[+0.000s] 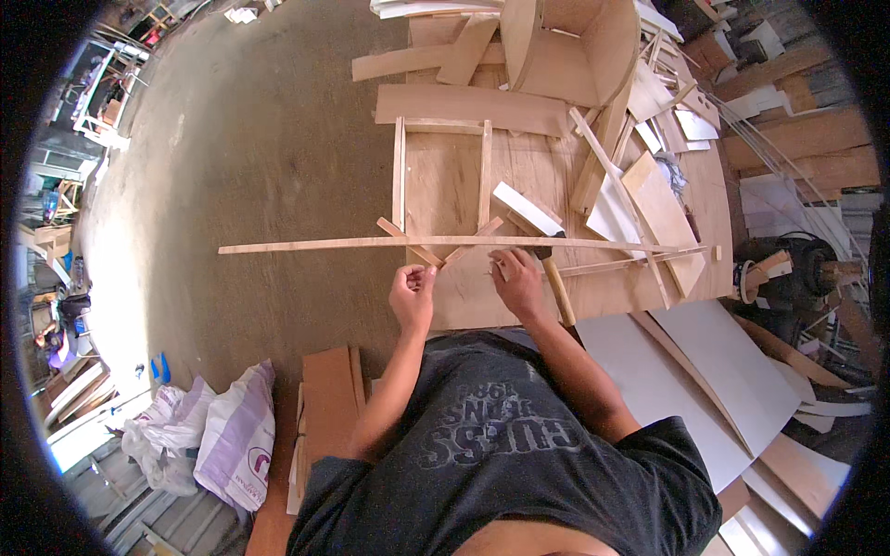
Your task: The person assembles a small wooden structure by positioning thin wood strips and a small rectangular piece, then hammers nails into the joints to secure them.
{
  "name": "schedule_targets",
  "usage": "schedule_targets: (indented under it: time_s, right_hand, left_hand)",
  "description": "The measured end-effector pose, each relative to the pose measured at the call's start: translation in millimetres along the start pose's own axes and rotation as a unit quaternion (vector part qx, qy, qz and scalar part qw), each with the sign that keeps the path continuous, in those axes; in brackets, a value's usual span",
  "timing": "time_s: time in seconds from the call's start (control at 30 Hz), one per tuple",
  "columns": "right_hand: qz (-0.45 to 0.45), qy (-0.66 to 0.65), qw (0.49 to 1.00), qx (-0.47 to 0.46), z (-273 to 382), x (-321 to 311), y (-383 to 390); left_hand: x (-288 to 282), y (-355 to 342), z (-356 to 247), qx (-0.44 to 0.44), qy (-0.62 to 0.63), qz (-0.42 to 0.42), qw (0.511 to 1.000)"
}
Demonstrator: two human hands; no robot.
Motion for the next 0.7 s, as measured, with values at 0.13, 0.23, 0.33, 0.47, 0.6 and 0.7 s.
schedule_targets:
  time_s: [0.13,0.23,0.33,0.47,0.6,0.7]
  right_hand:
    - [-0.045,0.102,0.990,-0.091,17.8,-18.2,-37.5]
    - [-0.002,0.100,0.989,-0.111,8.5,-10.4,-53.3]
    - [0.021,0.097,0.988,-0.121,-0.1,-5.1,-53.3]
    - [0.021,0.050,0.993,-0.108,-8.7,-3.2,-48.6]
    - [0.043,0.019,0.996,-0.082,14.7,-1.4,-37.5]
    - [0.037,0.030,0.993,-0.107,11.3,8.4,-24.7]
  left_hand:
    - [-9.3,-20.0,2.6,0.016,0.026,-0.039,0.999]
    - [-18.0,-52.4,21.1,-0.142,0.193,-0.020,0.971]
    - [-23.2,-69.7,9.9,-0.118,0.231,-0.040,0.965]
    - [-26.9,-69.7,-11.7,-0.213,0.232,0.037,0.949]
    - [-28.2,-52.2,-0.9,-0.150,0.213,0.091,0.961]
    - [-9.4,-29.0,3.2,-0.128,0.148,0.124,0.973]
Point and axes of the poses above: each hand's wrist, its own y-axis away from the middle knuckle, its own x-axis out of the palm, z = x × y, the point moved 3 cm from there along -y, towards the middle knuckle, and after that the axes turned 13 degrees about -x, right-handed, at the moved point
